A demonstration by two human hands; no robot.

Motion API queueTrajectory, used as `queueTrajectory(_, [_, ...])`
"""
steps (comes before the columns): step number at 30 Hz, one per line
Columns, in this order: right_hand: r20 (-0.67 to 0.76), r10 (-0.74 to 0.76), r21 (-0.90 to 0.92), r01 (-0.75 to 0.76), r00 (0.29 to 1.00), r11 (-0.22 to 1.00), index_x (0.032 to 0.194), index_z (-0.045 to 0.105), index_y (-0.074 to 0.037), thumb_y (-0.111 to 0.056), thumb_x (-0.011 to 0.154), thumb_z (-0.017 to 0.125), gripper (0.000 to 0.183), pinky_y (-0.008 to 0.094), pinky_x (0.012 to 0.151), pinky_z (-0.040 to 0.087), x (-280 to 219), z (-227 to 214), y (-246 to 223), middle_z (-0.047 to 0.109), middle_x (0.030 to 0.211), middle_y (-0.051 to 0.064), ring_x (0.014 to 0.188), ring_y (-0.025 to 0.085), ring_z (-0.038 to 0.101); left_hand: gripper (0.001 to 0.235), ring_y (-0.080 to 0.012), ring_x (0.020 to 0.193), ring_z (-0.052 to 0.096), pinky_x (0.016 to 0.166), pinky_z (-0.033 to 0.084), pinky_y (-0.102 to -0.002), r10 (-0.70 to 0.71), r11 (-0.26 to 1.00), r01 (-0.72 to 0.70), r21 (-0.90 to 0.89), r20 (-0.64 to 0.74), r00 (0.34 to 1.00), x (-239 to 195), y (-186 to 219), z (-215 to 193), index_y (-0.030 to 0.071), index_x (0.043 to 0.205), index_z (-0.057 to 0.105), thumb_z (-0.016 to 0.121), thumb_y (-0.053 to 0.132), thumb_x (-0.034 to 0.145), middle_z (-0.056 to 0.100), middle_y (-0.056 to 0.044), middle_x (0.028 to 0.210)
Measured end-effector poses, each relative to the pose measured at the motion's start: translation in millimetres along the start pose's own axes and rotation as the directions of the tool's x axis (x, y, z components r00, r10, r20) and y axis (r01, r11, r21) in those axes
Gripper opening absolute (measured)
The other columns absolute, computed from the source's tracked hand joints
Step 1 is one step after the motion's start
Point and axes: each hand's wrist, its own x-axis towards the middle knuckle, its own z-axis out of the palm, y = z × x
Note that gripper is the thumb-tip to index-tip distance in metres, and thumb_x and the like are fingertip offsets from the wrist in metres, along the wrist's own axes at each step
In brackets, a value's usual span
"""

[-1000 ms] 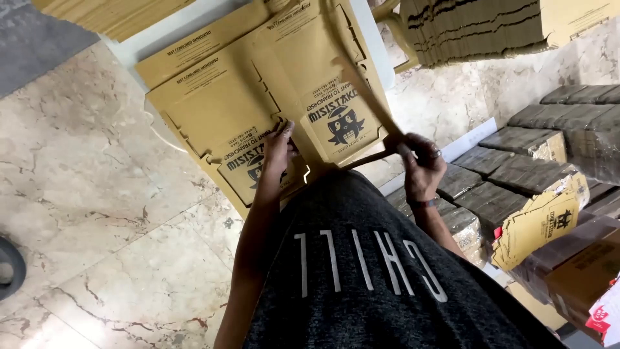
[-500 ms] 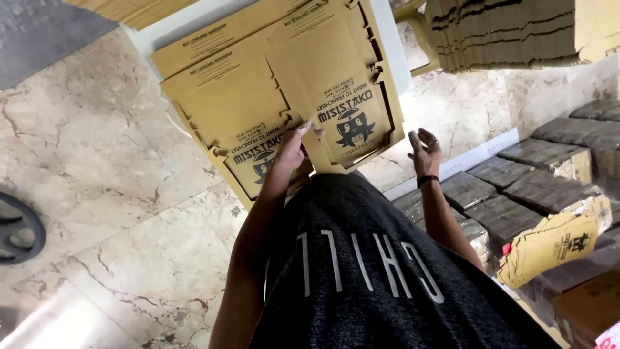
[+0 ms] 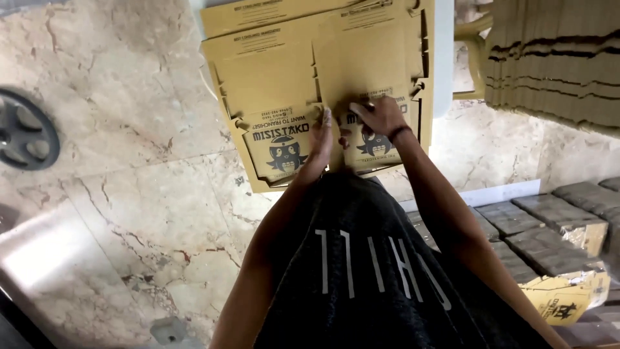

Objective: The person removes the outer waste material from precut cardboard sheets by hand, stacking the finished packaging templates on a table and discarding the scraps into a bin.

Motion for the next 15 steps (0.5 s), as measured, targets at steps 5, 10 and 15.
queueTrajectory(5, [0.435,0.217,0.037,-0.257,0.874,0.966,0.062,0.07,-0.004,-0.055,0.09,0.075,0.058,0.034,0.042,0.057,57,11,-13,0.067,0.055,0.016,0.042,0.026,0.067,0.055,-0.0253,0.03,0.06,0.027,0.05,-0.037,-0.055,0.979,0.069,-0.19,0.079,0.995,1,2,4,0.0,0.08,0.054,0.051,0.051,0.102,0.067,-0.022,0.056])
queueTrajectory(10, [0.401,0.208,-0.012,-0.222,0.892,0.975,0.061,0.069,-0.004,-0.049,0.093,0.074,0.056,0.037,0.045,0.059,48,11,-21,0.068,0.055,0.018,0.046,0.028,0.07,0.06,-0.0397,0.076,0.066,0.062,0.056,-0.055,-0.204,0.974,0.209,-0.084,0.055,0.977,-4,4,1,-0.005,0.104,0.058,0.058,0.055,0.096,0.066,-0.027,0.087])
queueTrajectory(15, [0.375,0.179,-0.183,-0.117,0.909,0.976,0.066,0.07,0.007,-0.046,0.099,0.069,0.062,0.049,0.054,0.062,44,-3,-53,0.068,0.064,0.03,0.061,0.041,0.072,0.06,-0.0332,0.041,0.066,0.038,0.059,-0.05,-0.182,0.888,0.245,-0.388,0.194,0.964,21,-16,-18,-0.009,0.093,0.064,0.072,0.051,0.092,0.064,-0.024,0.06])
